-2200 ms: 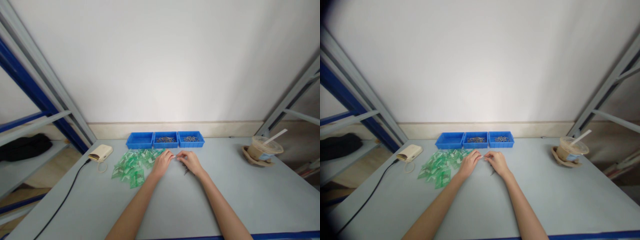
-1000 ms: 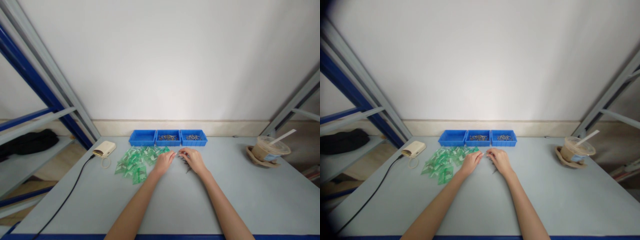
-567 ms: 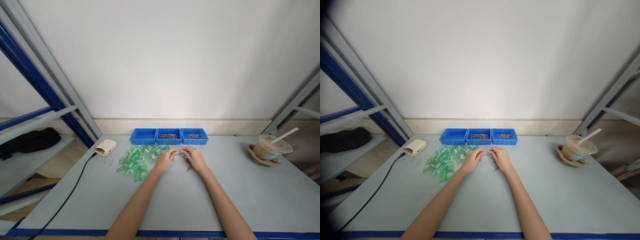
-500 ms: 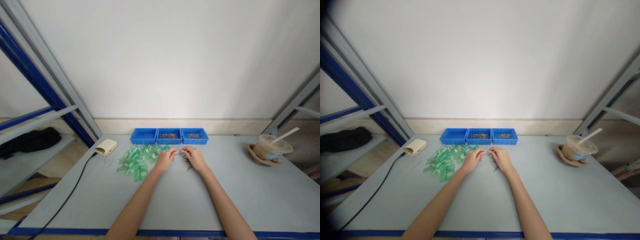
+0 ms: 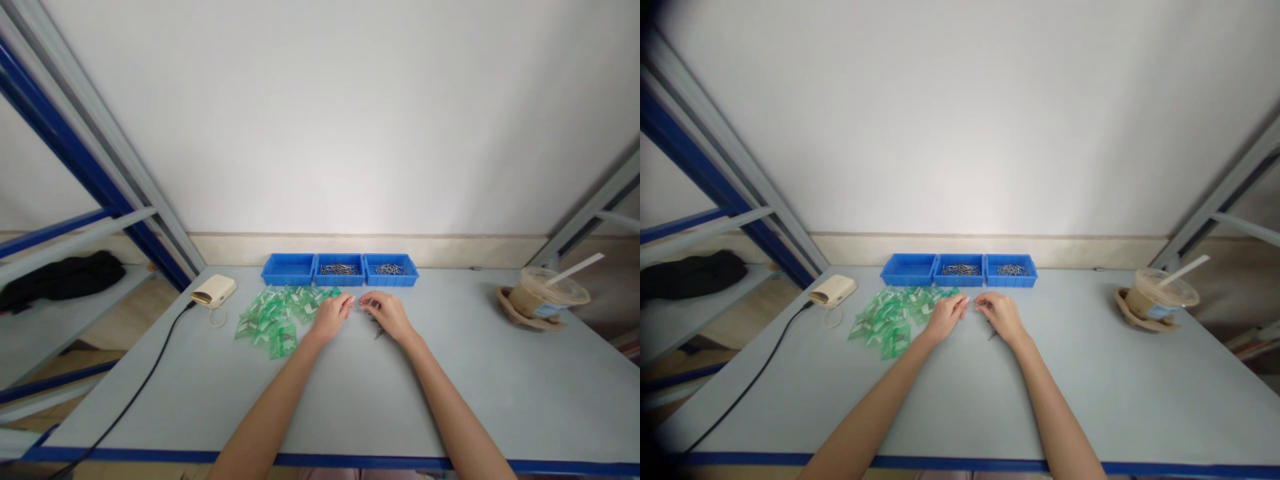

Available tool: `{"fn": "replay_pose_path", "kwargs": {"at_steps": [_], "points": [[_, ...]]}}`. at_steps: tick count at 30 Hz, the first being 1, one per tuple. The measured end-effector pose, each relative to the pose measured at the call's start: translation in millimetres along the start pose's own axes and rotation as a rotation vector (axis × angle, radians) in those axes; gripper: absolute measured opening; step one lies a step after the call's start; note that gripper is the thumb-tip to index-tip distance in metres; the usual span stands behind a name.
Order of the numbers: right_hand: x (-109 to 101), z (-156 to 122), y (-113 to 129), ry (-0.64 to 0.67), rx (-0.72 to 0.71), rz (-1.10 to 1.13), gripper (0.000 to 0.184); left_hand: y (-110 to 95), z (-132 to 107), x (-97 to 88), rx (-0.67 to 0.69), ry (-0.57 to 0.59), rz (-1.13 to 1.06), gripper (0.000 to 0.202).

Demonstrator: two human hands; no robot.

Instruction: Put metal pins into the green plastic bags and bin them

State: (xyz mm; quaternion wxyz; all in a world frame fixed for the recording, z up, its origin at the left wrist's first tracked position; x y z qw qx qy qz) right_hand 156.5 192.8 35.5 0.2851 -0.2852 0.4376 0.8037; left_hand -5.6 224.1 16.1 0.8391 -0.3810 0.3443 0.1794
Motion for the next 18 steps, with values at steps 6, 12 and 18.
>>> {"fn": "replay_pose_path", "kwargs": {"at_steps": [6,12,18], "points": [[-0.6,0.3,-0.3,-0.015,0.001,-0.023,0.025,-3.3,-0.3,-1.3,0.005,0.021,-0.005,0.024],[1.0,0.6,0.1,0.026,0.007,-0.004,0.025,-4.3,-0.8,-2.8,0.026,-0.002,0.029,0.028],[0.4,0.3,3.1,0.052,0.007,0.019,0.026,-3.7,-1.1,-1.5,0.028,-0.018,0.017,0.024]]}}
Point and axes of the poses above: each hand's wrist, its own z-axis towards the middle knuckle, its own x-axis out of the palm, y = z × x, the point moved 2 cm from there along z, towards the middle knuckle, and after that the axes turned 2 degrees about z, right-handed, at the moved point
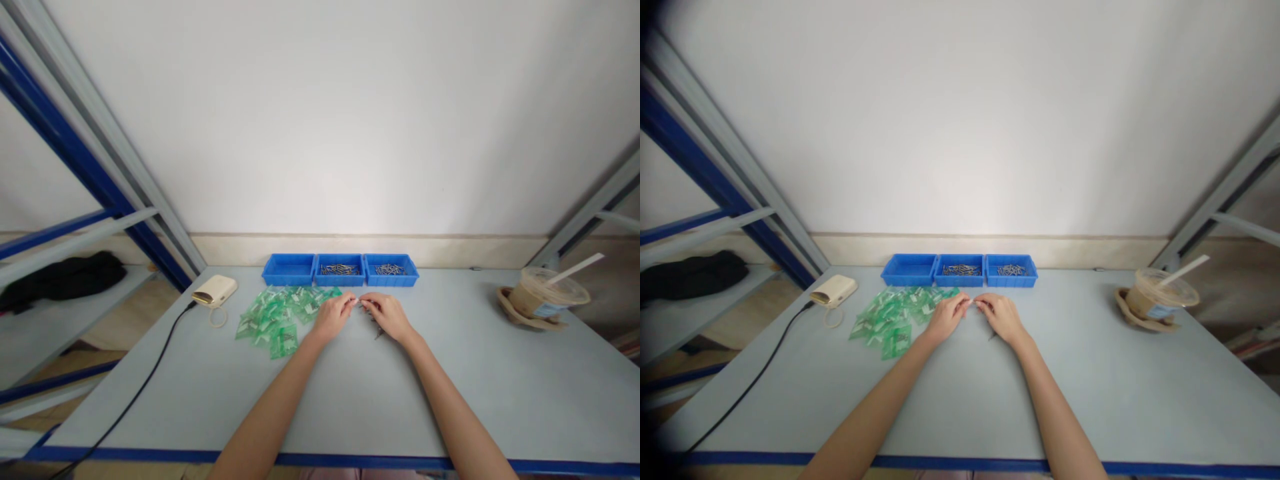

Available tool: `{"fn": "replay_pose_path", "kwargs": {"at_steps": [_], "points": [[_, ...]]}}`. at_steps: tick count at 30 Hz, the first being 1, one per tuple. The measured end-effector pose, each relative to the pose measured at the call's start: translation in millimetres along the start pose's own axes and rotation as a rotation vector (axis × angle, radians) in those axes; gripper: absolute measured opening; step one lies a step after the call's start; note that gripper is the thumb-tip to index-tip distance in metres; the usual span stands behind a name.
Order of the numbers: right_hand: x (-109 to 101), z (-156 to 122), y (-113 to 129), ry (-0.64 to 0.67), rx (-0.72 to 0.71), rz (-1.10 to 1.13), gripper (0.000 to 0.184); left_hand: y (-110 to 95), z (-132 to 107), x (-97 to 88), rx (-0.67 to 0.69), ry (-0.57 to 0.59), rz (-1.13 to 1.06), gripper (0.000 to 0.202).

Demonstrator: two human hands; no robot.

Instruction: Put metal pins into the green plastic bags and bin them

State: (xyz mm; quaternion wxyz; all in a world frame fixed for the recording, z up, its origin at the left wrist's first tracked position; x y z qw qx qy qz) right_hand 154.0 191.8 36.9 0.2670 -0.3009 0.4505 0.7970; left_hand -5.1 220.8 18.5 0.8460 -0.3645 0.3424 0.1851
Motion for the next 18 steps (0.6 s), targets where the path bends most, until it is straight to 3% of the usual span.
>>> {"fn": "replay_pose_path", "kwargs": {"at_steps": [7,18], "points": [[0.8,0.4,-4.1,-0.048,0.006,-0.016,0.025,0.6,-0.1,0.3,-0.02,-0.019,0.023,0.032],[0.9,0.1,-1.7,-0.022,0.001,0.005,0.023,0.0,-0.1,0.1,-0.025,-0.002,0.032,0.034]]}}
Point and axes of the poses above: each hand's wrist, its own z-axis towards the middle knuckle, its own x-axis out of the palm, y = z × x, the point moved 2 cm from there along z, towards the middle knuckle, and after that the axes turned 2 degrees about z, right-handed, at the moved point
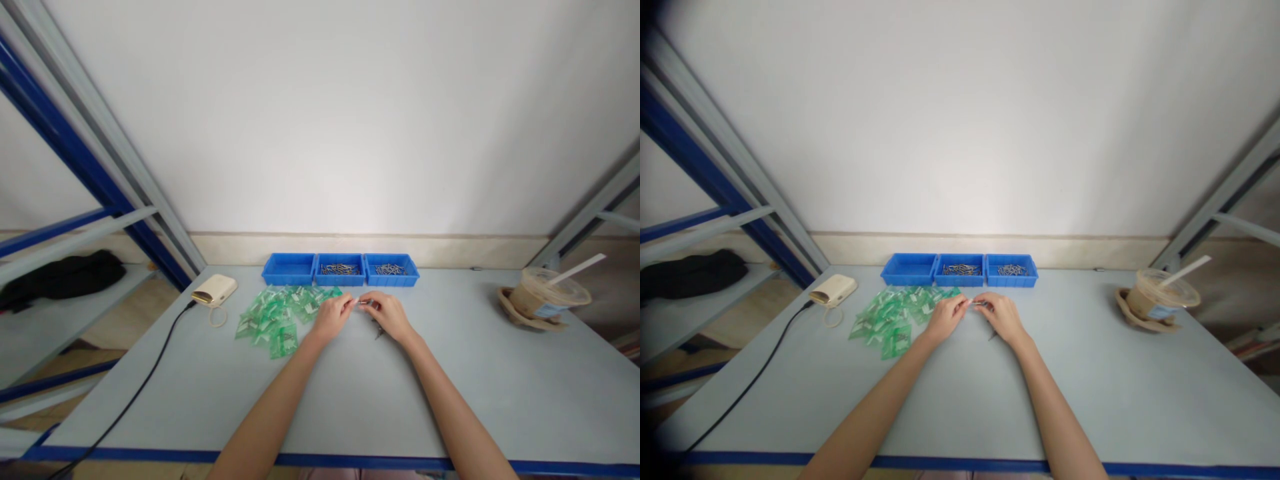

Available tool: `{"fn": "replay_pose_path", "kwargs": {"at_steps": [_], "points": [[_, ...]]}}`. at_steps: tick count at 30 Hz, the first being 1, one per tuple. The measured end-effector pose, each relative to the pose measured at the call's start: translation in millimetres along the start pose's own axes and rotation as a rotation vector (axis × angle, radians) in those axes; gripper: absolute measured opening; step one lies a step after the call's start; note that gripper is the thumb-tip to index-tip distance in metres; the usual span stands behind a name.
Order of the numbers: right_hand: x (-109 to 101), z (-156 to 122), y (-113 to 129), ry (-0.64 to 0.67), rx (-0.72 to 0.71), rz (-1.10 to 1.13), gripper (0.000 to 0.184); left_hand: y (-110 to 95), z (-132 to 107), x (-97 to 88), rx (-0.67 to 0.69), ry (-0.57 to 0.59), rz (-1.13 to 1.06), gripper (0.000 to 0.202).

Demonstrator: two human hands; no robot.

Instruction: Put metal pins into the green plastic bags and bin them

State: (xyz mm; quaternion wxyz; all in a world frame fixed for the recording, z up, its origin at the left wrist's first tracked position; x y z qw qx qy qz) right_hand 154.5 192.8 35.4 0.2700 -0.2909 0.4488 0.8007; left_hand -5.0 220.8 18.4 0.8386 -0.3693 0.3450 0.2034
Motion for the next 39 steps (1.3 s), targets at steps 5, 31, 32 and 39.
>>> {"fn": "replay_pose_path", "kwargs": {"at_steps": [5,31,32,39], "points": [[0,0,-1,-0.009,-0.019,-0.004,0.026,0,0,-0.2,-0.018,0.009,-0.028,0.028],[2,14,-8,-0.031,0.099,0.064,0.035,4,0,-3.3,-0.107,-0.049,0.013,0.061],[0,22,-8,-0.065,0.106,0.05,0.037,5,0,-4.6,-0.129,-0.07,0.016,0.062],[-22,89,9,-0.344,0.053,-0.186,0.039,2,-1,-6.1,-0.12,-0.059,-0.002,0.061]]}}
Point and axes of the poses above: each hand's wrist, its own z-axis towards the middle knuckle, its own x-axis out of the palm, y = z × x, the point moved 2 cm from there along z, towards the middle knuckle, and after that the axes turned 2 degrees about z, right-handed, at the moved point
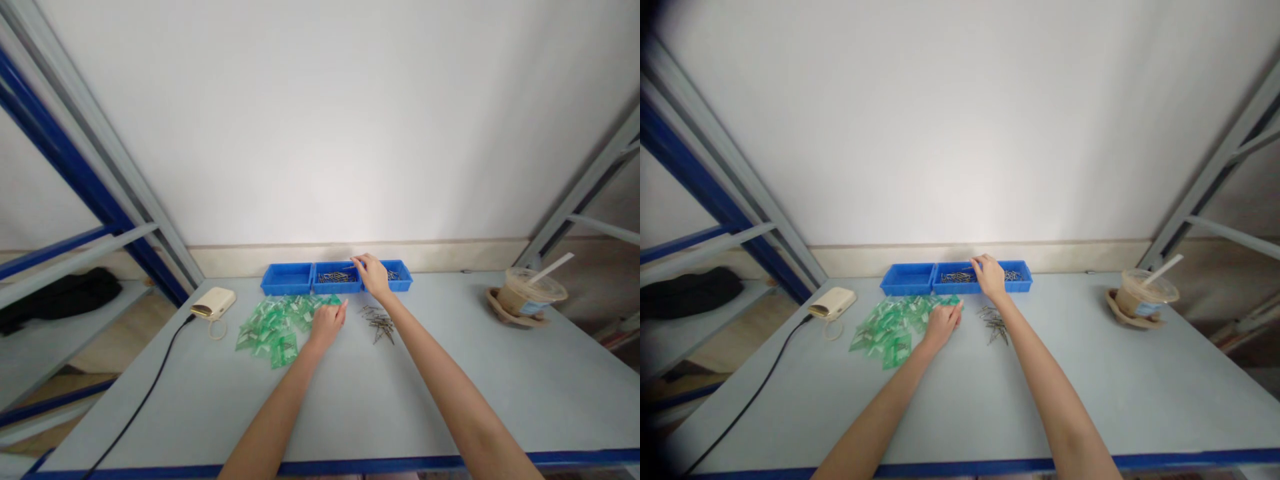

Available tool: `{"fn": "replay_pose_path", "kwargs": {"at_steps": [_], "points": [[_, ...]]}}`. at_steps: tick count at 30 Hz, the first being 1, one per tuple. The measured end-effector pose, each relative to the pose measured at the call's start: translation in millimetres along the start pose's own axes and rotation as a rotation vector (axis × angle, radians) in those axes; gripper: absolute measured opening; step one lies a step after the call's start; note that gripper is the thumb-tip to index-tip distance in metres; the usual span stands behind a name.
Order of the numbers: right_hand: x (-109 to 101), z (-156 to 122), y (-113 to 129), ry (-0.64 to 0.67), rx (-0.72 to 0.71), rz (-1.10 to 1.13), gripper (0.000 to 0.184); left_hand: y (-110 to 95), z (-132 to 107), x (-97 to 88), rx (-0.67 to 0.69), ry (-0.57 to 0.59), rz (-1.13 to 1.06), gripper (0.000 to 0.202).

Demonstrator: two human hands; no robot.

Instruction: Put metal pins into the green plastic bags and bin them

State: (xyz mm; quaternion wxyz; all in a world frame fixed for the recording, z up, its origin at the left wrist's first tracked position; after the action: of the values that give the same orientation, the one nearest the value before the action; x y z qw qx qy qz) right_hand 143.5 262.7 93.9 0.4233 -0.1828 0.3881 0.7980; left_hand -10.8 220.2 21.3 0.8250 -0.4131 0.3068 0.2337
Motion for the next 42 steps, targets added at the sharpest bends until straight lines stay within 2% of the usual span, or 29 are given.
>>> {"fn": "replay_pose_path", "kwargs": {"at_steps": [2,4,5,9,11,13,17,20,24,29,35,39,42], "points": [[-2,1,-1,-0.108,-0.02,-0.007,0.037,2,0,0.8,0.007,0.008,0.007,0.06],[-5,-11,-9,-0.139,-0.003,-0.004,0.035,3,0,1.3,0.012,0.01,0.011,0.06],[-5,-20,-14,-0.103,0.0,-0.004,0.033,4,1,1.5,0.017,0.01,0.015,0.06],[-3,-62,-30,0.219,-0.135,-0.117,0.018,2,2,3.1,0.058,0.026,0.054,0.058],[-2,-77,-34,0.282,-0.108,-0.208,0.013,0,2,4.6,0.074,0.046,0.082,0.057],[0,-84,-35,0.282,-0.032,-0.243,0.011,0,1,6.2,0.077,0.067,0.108,0.056],[2,-86,-28,0.239,0.004,-0.186,0.013,3,-1,8.3,0.096,0.065,0.081,0.033],[1,-87,-22,0.221,0.004,-0.054,0.014,4,0,7.5,0.15,0.025,0.047,0.036],[0,-88,-19,0.247,0.038,0.103,0.019,2,1,5.7,0.197,0.064,0.081,0.019],[2,-89,-21,0.28,-0.008,0.225,0.023,-1,1,3.9,0.135,0.113,0.089,0.025],[-1,-88,-16,0.241,-0.051,0.134,0.017,0,1,5.2,0.095,0.109,0.096,0.025],[-5,-87,-12,0.29,-0.04,0.174,0.024,2,1,6.7,0.096,0.113,0.077,0.02],[-6,-87,-13,0.311,-0.047,0.193,0.021,2,1,7.3,0.114,0.108,0.092,0.023]]}}
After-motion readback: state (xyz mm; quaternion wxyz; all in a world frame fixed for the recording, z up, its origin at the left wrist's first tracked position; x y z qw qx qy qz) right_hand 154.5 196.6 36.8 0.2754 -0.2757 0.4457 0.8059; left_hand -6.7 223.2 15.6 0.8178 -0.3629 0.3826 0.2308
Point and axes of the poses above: each hand's wrist, its own z-axis towards the middle knuckle, its own x-axis out of the palm, y = z × x, the point moved 2 cm from there along z, towards the middle knuckle, and after that the axes turned 2 degrees about z, right-handed, at the moved point
